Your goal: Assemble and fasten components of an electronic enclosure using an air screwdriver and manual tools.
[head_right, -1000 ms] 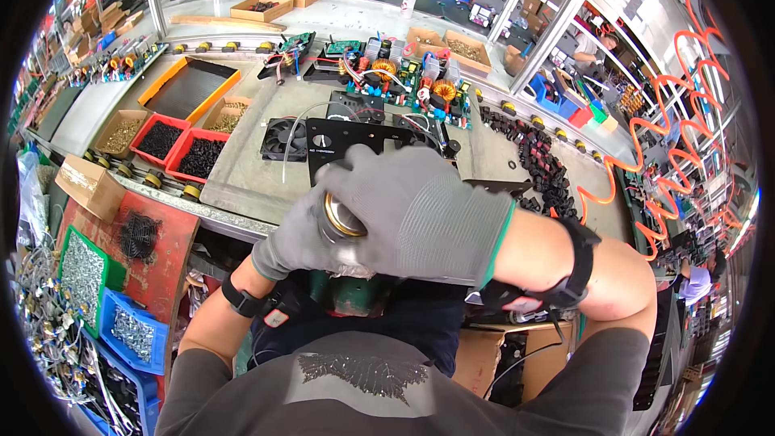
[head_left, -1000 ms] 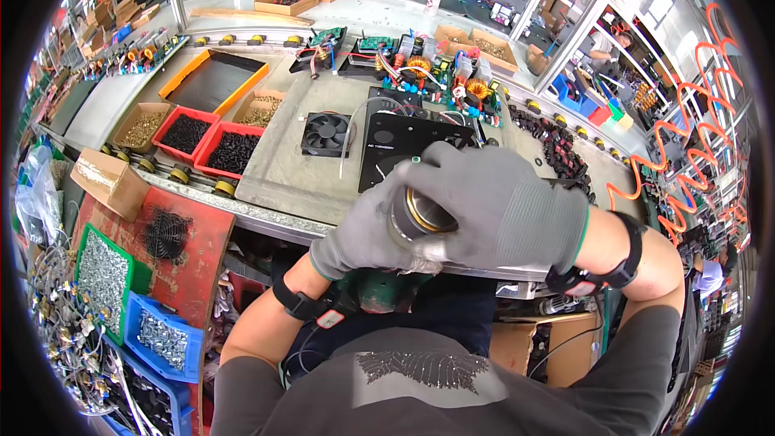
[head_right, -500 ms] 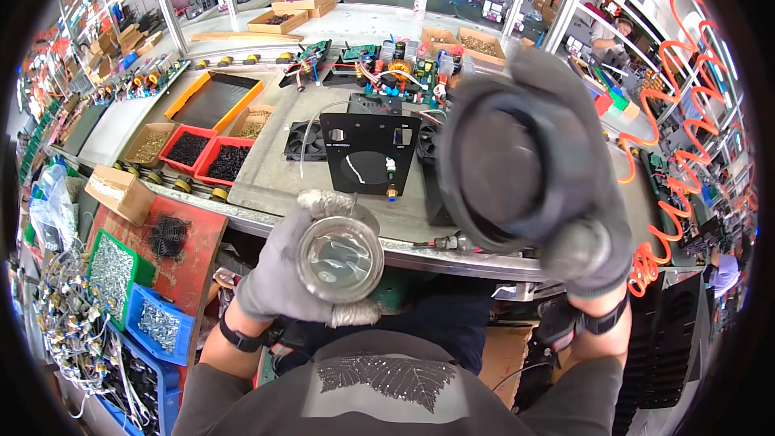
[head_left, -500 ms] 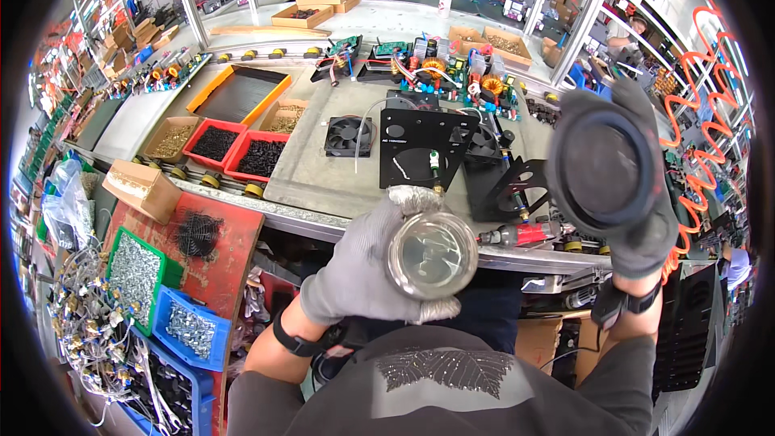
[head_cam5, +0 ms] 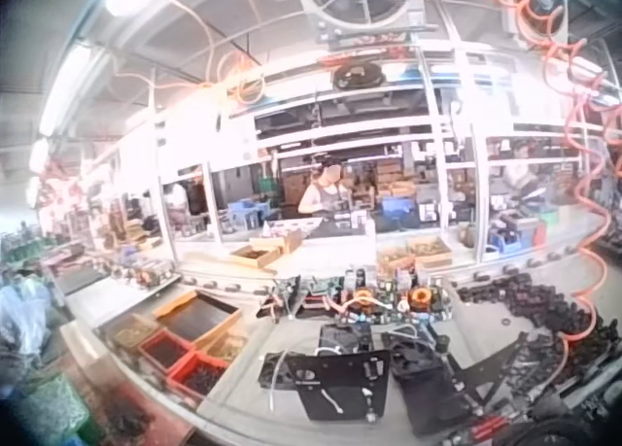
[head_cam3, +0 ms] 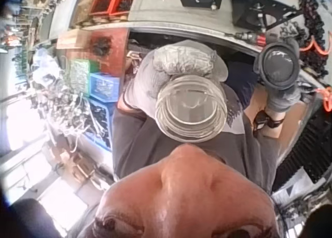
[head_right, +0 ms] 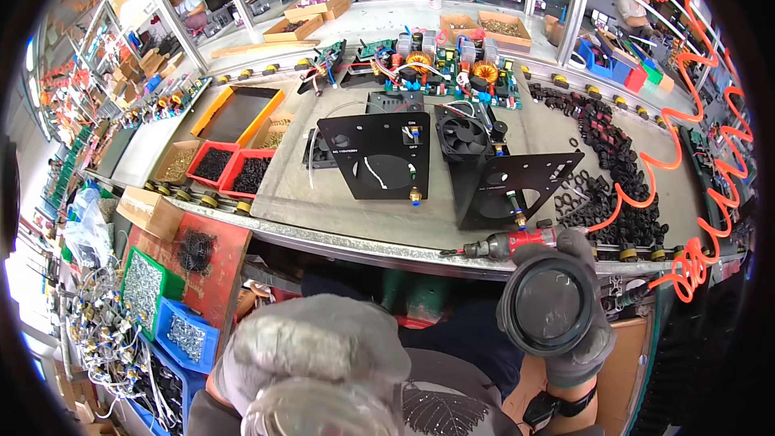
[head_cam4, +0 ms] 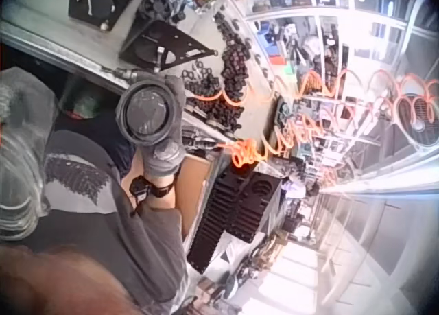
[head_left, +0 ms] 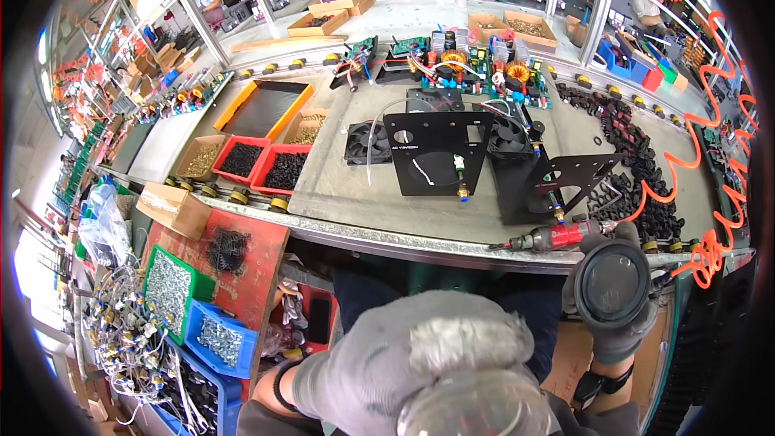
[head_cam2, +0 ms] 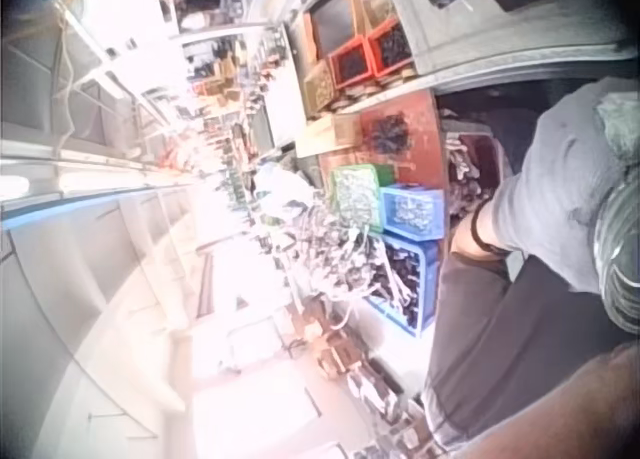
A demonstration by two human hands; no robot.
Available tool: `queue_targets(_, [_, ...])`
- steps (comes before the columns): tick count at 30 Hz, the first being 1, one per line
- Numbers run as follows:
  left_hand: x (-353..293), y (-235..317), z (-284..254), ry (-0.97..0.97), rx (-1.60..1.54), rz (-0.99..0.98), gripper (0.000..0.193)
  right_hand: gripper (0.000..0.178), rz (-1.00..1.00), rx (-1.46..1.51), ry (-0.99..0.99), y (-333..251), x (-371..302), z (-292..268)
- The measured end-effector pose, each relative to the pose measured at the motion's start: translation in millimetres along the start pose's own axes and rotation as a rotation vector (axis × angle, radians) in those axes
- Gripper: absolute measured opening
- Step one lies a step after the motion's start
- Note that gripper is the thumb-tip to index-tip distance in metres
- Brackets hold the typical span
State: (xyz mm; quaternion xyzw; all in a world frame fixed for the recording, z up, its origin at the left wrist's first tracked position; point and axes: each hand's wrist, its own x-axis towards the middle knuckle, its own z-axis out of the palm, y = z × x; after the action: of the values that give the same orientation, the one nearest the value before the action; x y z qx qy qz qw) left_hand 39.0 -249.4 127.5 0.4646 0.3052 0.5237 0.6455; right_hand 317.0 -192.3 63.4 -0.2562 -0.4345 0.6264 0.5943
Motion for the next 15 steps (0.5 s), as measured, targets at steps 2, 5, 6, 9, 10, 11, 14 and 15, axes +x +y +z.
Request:
queue_targets(2, [15,6,-4,-0.223,0.483,0.561,0.037,0.103,0.002,-0.012,0.012,3,-3,-2])
queue_targets(5, [24,25,-4,-0.351,0.669,0.725,0.042,0.1,0.099,-0.078,0.153,-2,-4,-8])
queue_targets(6, [23,33,-4,-0.383,0.689,0.706,0.04,0.099,0.064,-0.057,0.156,-2,-5,-8])
queue_targets(9, [17,42,2,-0.453,0.735,0.658,0.037,0.104,0.032,-0.054,0.07,-3,-4,-11])
queue_targets(10, [15,40,4,-0.463,0.744,0.65,0.036,0.111,0.034,-0.066,-0.014,-3,-4,-11])
queue_targets(11, [14,32,10,-0.379,0.754,0.695,0.039,0.111,0.037,-0.07,-0.02,-3,-5,-11])
queue_targets(14, [21,17,16,-0.219,0.779,0.824,0.04,0.115,0.018,-0.129,0.175,-2,-7,-9])
queue_targets(15, [22,17,18,-0.181,0.79,0.868,0.039,0.116,0.038,-0.14,0.167,-4,-6,-10])
